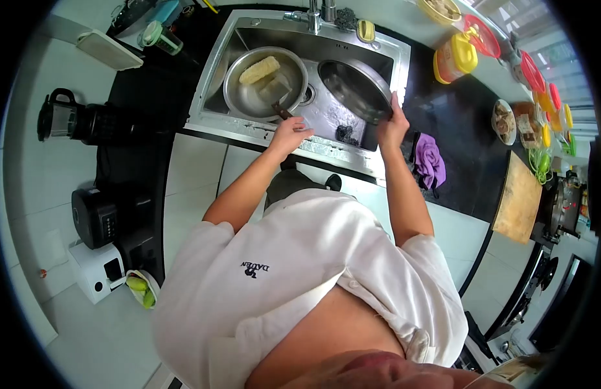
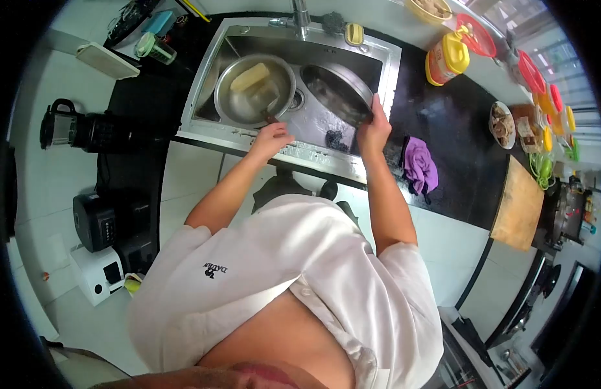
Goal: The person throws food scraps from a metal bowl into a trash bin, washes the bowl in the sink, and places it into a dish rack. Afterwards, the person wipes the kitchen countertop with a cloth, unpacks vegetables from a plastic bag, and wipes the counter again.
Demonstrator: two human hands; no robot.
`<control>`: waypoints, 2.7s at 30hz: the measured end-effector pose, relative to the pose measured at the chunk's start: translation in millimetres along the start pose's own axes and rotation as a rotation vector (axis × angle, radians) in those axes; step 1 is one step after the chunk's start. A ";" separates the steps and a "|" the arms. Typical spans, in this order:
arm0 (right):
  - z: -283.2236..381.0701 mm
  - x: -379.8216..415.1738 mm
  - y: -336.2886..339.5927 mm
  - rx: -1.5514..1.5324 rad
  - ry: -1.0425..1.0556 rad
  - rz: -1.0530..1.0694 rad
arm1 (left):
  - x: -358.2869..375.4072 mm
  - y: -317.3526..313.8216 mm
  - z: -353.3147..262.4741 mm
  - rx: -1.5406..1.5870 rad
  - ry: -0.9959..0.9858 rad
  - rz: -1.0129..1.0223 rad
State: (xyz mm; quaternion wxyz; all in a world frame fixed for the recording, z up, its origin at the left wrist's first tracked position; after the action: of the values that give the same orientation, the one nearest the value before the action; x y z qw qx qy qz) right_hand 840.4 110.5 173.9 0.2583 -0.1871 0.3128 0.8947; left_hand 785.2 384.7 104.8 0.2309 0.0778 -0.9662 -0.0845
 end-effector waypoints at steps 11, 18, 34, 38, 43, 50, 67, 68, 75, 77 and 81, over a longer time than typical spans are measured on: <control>-6.1 45.7 -17.6 -0.531 -1.044 0.171 | 11.5 -37.1 -34.2 0.425 0.349 0.223; -4.2 78.0 22.1 -0.663 -0.975 0.641 | -9.3 3.5 -22.3 0.526 0.290 0.116; -313.5 189.8 252.8 -1.093 -1.460 -0.835 | 57.9 -53.8 -22.4 0.761 0.411 0.035; -304.5 141.6 266.5 -1.382 -1.394 -0.809 | 82.4 -90.4 -25.3 0.828 0.430 -0.023; -323.2 133.7 274.3 -1.618 -1.369 -0.796 | 107.0 -106.6 -24.3 0.792 0.417 0.054; -344.2 154.5 262.0 -1.548 -1.369 -0.730 | 124.6 -119.1 -29.2 0.660 0.340 0.089; -308.0 263.3 320.3 -1.000 -1.314 -0.835 | 144.5 -206.0 -60.8 0.219 0.320 0.614; -309.4 274.2 323.7 -0.972 -1.300 -0.826 | 155.5 -219.9 -62.2 0.160 0.317 0.650; -277.6 348.7 373.6 -0.562 -1.444 -0.474 | 203.3 -290.9 -12.4 -0.231 0.507 0.949; -224.9 335.4 390.7 -0.528 -1.471 -0.550 | 208.5 -303.9 7.7 -0.284 0.586 0.988; -167.9 311.8 411.1 -0.524 -1.389 -0.255 | 227.6 -329.0 25.7 -0.278 0.664 0.993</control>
State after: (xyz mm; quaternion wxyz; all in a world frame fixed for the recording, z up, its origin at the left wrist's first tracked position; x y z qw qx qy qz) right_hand 383.0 -167.9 86.1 0.4450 0.3299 -0.1693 0.8152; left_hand 609.3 24.6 115.2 0.5395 -0.3903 -0.7434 -0.0631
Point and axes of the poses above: each hand's wrist, its own x-axis away from the middle knuckle, its own y-axis out of the back of the hand, z = x × y, the point moved 3 cm from there along -x, towards the middle knuckle, and after that the axes turned 10 degrees about -z, right-handed, at the moved point
